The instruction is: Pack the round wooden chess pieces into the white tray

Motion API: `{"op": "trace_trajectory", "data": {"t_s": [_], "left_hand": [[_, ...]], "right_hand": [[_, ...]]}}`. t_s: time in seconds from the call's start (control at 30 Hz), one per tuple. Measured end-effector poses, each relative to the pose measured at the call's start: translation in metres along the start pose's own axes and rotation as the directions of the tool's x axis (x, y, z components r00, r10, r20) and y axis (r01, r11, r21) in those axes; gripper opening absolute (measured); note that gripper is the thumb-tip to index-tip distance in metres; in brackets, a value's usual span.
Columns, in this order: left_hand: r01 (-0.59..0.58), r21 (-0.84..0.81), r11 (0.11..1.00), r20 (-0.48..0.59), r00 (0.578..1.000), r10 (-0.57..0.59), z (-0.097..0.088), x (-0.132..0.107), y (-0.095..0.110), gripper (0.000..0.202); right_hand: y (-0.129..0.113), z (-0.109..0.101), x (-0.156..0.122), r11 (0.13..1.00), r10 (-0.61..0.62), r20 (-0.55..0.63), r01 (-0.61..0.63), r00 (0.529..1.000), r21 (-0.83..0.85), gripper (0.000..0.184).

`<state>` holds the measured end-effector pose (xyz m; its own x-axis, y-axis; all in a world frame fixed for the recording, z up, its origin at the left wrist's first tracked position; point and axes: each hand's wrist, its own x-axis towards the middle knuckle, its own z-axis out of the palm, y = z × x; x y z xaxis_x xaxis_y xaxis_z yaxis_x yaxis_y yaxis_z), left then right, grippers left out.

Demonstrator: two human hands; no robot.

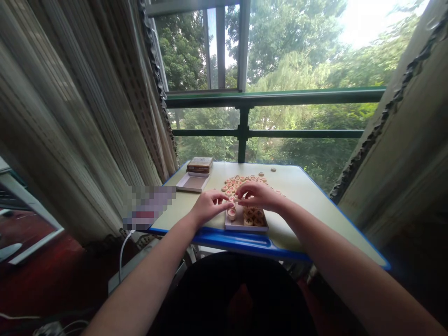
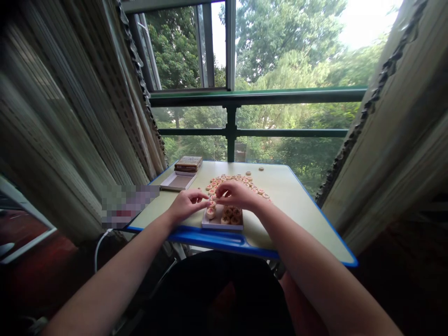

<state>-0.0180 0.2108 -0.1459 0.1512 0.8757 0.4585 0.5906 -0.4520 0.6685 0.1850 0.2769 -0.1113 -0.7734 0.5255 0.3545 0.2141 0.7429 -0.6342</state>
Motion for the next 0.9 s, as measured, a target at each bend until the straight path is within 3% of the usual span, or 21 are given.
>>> {"op": "trace_trajectory", "data": {"t_s": [0.13,0.33,0.53,0.9], "left_hand": [[0.059,-0.009,0.998,0.067,0.996,-0.058,-0.001,0.000,0.002,0.037],[0.117,-0.153,0.981,0.117,0.988,-0.100,-0.002,0.000,0.003,0.034],[0.104,-0.192,0.976,0.110,0.990,-0.084,-0.003,-0.001,0.005,0.031],[0.094,-0.238,0.967,0.119,0.991,-0.067,-0.004,-0.003,0.003,0.027]], "right_hand": [[-0.008,0.007,0.001,0.990,-0.130,-0.021,0.129,0.991,-0.052,0.019],[-0.011,0.014,0.002,0.969,-0.248,-0.125,0.243,0.961,-0.055,0.015],[-0.016,0.011,0.000,0.974,-0.223,-0.021,0.224,0.975,0.034,0.012],[-0.019,0.012,-0.003,0.997,-0.066,-0.025,0.067,0.997,0.043,0.024]]}}
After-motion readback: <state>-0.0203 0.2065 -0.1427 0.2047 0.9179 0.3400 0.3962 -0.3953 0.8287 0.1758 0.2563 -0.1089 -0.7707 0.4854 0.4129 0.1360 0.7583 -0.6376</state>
